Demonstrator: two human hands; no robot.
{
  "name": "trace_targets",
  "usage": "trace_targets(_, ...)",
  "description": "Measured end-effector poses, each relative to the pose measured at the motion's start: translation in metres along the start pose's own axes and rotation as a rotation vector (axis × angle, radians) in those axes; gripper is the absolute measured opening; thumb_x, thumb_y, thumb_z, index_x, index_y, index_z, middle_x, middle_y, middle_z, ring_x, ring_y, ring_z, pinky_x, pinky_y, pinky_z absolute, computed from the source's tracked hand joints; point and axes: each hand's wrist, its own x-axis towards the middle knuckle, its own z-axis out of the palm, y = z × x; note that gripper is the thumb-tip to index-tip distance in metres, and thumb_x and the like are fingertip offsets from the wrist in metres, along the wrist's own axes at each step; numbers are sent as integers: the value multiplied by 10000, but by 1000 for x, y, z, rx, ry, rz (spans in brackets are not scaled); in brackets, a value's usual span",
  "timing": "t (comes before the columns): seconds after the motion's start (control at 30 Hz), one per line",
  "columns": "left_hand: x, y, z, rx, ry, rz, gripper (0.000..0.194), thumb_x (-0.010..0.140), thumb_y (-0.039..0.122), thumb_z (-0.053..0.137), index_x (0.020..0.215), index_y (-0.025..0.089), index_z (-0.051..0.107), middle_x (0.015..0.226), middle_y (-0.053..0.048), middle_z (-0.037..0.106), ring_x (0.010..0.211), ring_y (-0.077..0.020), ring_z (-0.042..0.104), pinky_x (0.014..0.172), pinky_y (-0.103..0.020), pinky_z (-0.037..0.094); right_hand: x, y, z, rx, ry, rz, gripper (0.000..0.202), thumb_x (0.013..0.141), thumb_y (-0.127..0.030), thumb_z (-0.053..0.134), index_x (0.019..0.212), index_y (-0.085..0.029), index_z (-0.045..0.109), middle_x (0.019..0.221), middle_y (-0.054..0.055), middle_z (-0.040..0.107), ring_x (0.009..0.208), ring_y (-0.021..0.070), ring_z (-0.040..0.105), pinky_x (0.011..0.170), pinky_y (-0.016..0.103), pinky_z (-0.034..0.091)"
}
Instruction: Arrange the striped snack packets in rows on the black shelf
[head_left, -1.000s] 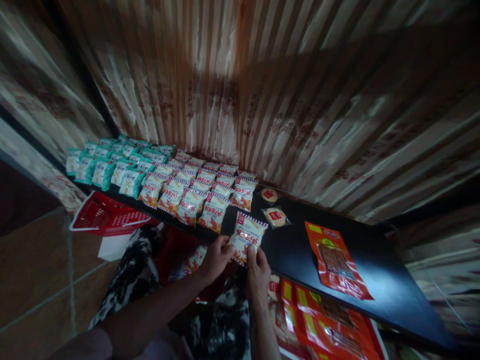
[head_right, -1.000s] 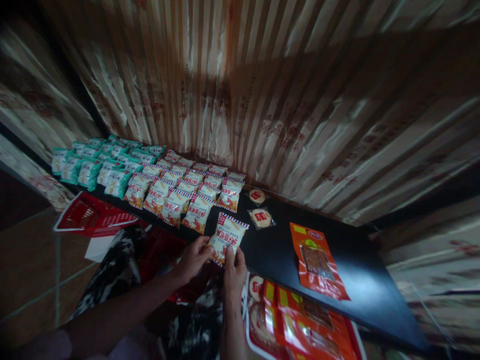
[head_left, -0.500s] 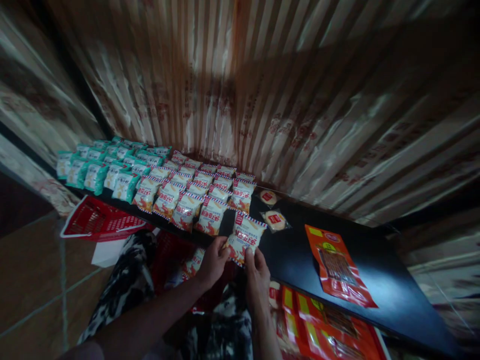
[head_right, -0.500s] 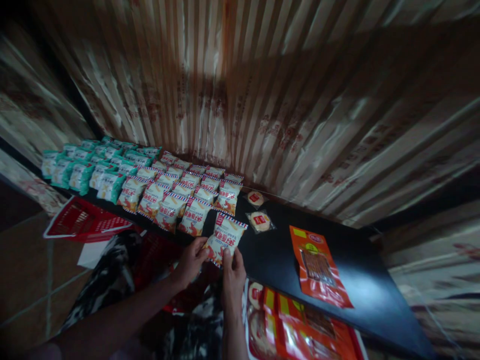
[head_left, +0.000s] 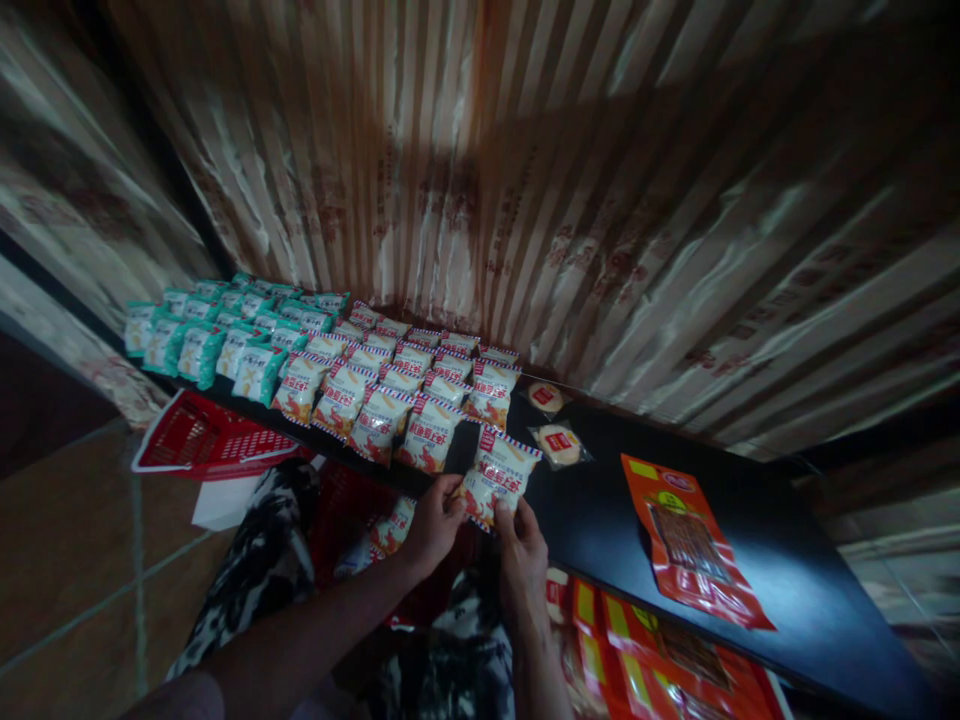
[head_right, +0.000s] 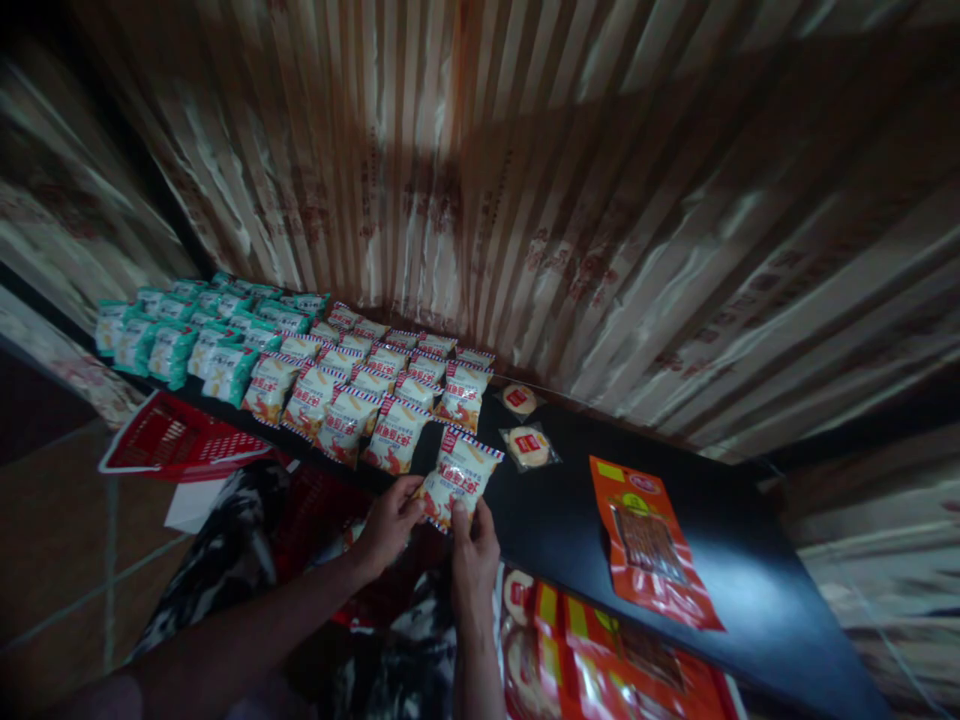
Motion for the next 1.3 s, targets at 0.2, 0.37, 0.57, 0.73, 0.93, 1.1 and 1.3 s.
trace_targets(0.2,5,1,1,-71,19,21,183,792,148,498,969,177,536,935,-53,652,816,-159,641,713,-271,529,4,-8,6,-4,-8,-15,712,649,-579,658,1213,-154,572,1057,86,691,926,243,632,779,324,495)
trace_targets(0.37,5,-3,3,-46,29,11,180,783,171,515,962,174,533,949,-61,642,805,-165,641,701,-280,526,8,-7,1,-60,27,-49,670,649,-592,645,1158,-157,606,1016,82,700,911,249,632,760,330,494)
trace_targets(0.57,0,-7,5,16,2,-46,318,784,211,528,1101,184,534,1025,-78,650,804,-166,639,647,-253,508,12,0,-7,-93,14,-18,643,683,-591,621,1166,-167,587,1009,77,703,880,244,643,725,316,497)
trace_targets(0.73,-1,-9,6,33,28,9,420,766,196,560,1184,184,525,980,-83,668,894,-194,630,766,-293,504,14,-6,-3,-125,59,-69,682,652,-619,618,1140,-144,588,1045,98,687,921,255,630,775,329,485)
trace_targets(0.93,-1,-12,8,79,40,113,446,762,145,546,1203,201,524,1102,-90,626,992,-205,611,869,-327,489,13,-17,2,-221,83,-58,732,622,-663,585,1130,-136,602,965,101,703,855,267,637,719,333,483)
trace_targets(1.1,2,-10,11,147,29,149,460,752,83,514,1199,193,519,1200,-104,562,1091,-219,567,948,-353,458,17,-17,2,-342,108,-110,727,646,-654,549,1131,-116,616,982,129,699,861,278,631,716,338,467)
trace_targets(1.3,9,-10,15,242,11,167,502,742,42,491,1224,184,489,1193,-103,540,1100,-214,544,970,-364,444,26,-9,0,-452,105,-156,729,687,-649,493,1169,-113,598,1017,143,685,865,273,622,722,340,448)
